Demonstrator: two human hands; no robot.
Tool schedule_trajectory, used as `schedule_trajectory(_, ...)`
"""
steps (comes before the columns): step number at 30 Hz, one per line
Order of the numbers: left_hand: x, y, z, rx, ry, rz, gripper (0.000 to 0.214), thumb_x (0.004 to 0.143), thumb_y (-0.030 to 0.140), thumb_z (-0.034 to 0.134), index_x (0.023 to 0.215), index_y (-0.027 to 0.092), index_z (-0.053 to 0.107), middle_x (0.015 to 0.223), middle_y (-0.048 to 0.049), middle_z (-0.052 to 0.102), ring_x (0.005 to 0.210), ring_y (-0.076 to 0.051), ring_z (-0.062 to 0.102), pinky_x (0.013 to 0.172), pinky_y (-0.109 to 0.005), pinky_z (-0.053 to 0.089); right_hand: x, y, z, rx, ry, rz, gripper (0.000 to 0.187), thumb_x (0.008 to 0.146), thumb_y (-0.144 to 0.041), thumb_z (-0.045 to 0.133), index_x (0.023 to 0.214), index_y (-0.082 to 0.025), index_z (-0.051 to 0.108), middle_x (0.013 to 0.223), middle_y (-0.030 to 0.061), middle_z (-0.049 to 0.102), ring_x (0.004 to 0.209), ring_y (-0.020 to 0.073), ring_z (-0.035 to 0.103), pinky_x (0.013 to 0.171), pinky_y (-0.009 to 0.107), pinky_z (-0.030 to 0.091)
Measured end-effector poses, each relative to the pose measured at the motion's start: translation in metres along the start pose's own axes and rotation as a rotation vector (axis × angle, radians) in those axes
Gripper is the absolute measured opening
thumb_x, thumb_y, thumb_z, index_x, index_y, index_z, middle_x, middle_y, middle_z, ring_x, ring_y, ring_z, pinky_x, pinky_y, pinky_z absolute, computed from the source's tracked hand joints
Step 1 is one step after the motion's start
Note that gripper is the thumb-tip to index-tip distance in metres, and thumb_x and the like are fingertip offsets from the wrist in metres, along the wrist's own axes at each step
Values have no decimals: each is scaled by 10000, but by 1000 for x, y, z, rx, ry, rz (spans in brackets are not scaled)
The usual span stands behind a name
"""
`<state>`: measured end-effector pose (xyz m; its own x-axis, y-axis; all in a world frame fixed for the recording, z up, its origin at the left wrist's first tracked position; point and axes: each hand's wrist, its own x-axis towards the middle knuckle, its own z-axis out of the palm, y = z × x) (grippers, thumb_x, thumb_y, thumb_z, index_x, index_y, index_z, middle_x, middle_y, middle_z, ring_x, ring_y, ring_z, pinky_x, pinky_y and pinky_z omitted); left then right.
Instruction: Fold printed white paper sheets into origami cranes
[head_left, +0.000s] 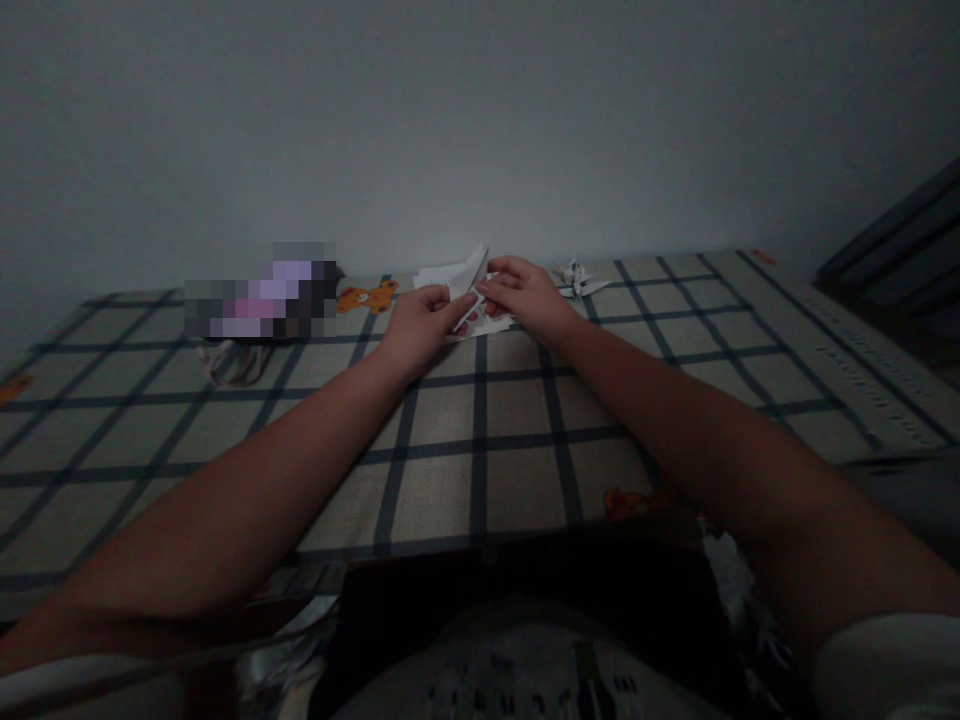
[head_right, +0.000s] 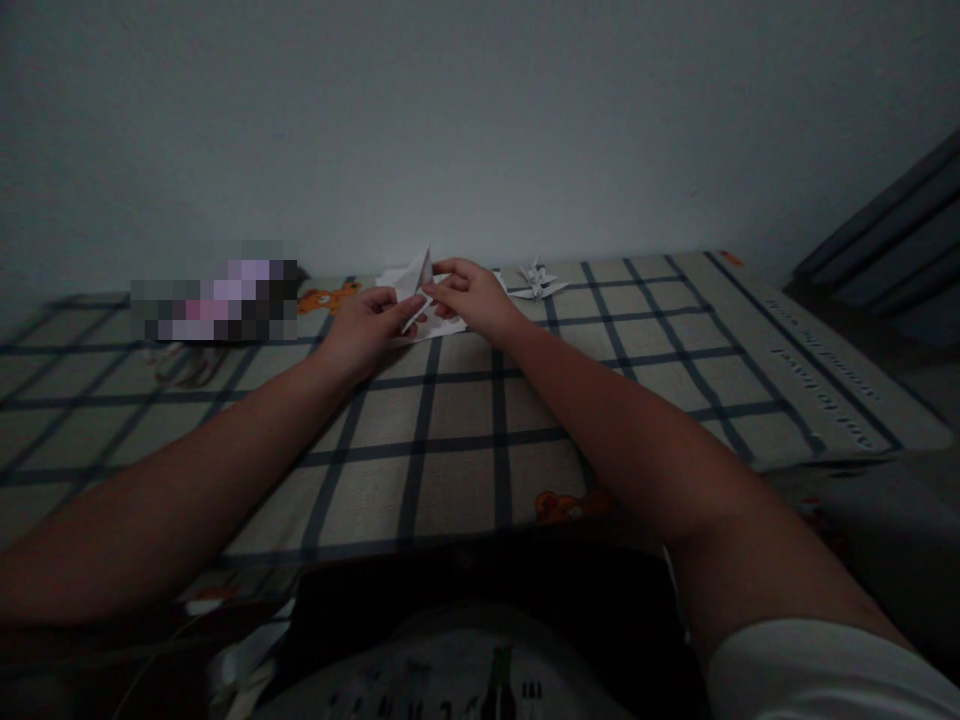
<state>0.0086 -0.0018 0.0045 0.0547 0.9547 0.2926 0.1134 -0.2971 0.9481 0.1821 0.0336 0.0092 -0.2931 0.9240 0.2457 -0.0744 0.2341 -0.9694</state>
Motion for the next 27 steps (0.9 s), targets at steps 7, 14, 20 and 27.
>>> schedule_trajectory(7,2,-5,1,-54,5,-68,472,671,613,840,692,187,638,631,-19,647,551,-132,583,494,-241,488,-1,-1,-2,-60,-19,-46,312,842,-205,726,1108,-221,564,665,-85,574,597,82,607,618,196,522)
schedule_trajectory(14,2,-2,-2,-148,22,-130,404,747,548,791,755,169,651,687,-17,654,591,-124,596,532,-219,477,0,4,-4,-49,-68,-128,452,838,-287,739,1219,-243,500,716,-74,591,605,85,583,584,192,497)
schedule_trajectory(20,0,5,0,-199,58,-161,314,804,442,756,730,170,618,635,14,573,520,-81,495,484,-188,429,1,7,-8,-262,-169,-294,358,873,-290,664,1217,-234,582,1024,28,661,810,124,624,737,267,550)
schedule_trajectory(27,1,9,1,-245,69,-259,173,803,317,735,796,160,662,722,2,588,589,-100,552,474,-195,499,-1,3,-13,-553,-210,-490,198,906,-284,651,1057,-185,733,1065,73,676,929,169,625,913,352,520)
